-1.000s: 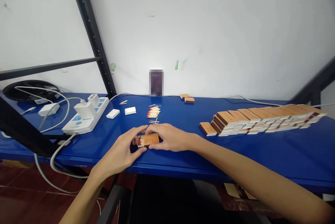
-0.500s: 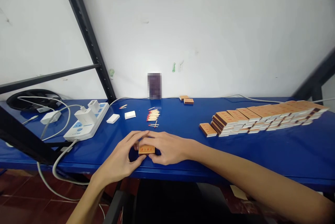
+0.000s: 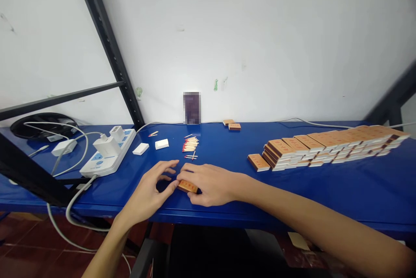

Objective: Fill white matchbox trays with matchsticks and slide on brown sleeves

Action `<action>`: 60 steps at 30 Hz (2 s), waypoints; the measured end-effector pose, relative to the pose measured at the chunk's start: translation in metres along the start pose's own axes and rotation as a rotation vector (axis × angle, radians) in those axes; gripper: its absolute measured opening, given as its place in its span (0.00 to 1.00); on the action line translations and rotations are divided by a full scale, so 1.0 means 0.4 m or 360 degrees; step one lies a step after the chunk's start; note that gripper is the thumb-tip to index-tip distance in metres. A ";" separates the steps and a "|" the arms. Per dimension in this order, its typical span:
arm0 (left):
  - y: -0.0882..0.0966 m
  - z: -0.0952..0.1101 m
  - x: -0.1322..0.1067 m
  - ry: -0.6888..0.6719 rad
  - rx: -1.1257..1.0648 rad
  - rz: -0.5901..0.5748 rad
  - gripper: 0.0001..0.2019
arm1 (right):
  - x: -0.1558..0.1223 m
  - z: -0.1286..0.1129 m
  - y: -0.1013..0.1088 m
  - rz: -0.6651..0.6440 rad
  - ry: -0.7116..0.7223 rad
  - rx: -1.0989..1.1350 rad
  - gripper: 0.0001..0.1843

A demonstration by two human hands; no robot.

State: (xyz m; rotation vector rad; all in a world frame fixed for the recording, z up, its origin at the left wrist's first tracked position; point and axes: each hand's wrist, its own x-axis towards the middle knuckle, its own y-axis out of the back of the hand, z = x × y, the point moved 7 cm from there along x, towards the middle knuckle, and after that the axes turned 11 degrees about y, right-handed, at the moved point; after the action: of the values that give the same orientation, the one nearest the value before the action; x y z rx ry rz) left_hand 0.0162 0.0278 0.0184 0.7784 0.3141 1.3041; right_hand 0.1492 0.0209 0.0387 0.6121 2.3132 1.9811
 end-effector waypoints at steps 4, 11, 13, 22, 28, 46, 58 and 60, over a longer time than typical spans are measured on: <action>0.020 0.011 0.034 -0.0045 0.0336 0.0020 0.21 | -0.057 0.027 0.091 0.0056 -0.0179 -0.0016 0.12; 0.076 -0.027 0.192 -0.0089 0.0874 0.0106 0.24 | -0.216 0.135 0.261 -0.0045 -0.0616 -0.0147 0.09; 0.080 -0.061 0.239 -0.0033 0.1077 0.0106 0.26 | -0.252 0.174 0.280 -0.0094 -0.0816 -0.0090 0.11; 0.063 -0.114 0.265 -0.0033 0.1246 0.0030 0.21 | -0.284 0.242 0.203 -0.0459 -0.1060 -0.0462 0.09; 0.077 -0.052 0.198 -0.0125 0.1011 0.0058 0.19 | -0.303 0.250 0.176 -0.0585 -0.1122 -0.0612 0.08; -0.047 0.093 0.006 -0.0396 0.0603 -0.0248 0.23 | -0.252 0.250 0.140 -0.0514 -0.0848 -0.0629 0.15; 0.000 0.101 -0.037 -0.0779 0.0414 0.0250 0.07 | 0.004 0.227 0.024 -0.0175 -0.0439 -0.0464 0.11; 0.001 0.081 -0.023 -0.0593 0.0458 0.0229 0.03 | 0.004 0.239 0.014 -0.0179 -0.0438 -0.0449 0.09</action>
State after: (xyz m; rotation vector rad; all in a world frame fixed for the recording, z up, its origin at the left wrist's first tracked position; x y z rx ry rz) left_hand 0.0336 0.0085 0.0400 1.2867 0.1483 1.2312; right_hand 0.1756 0.1123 0.0265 0.6660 1.8299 1.9773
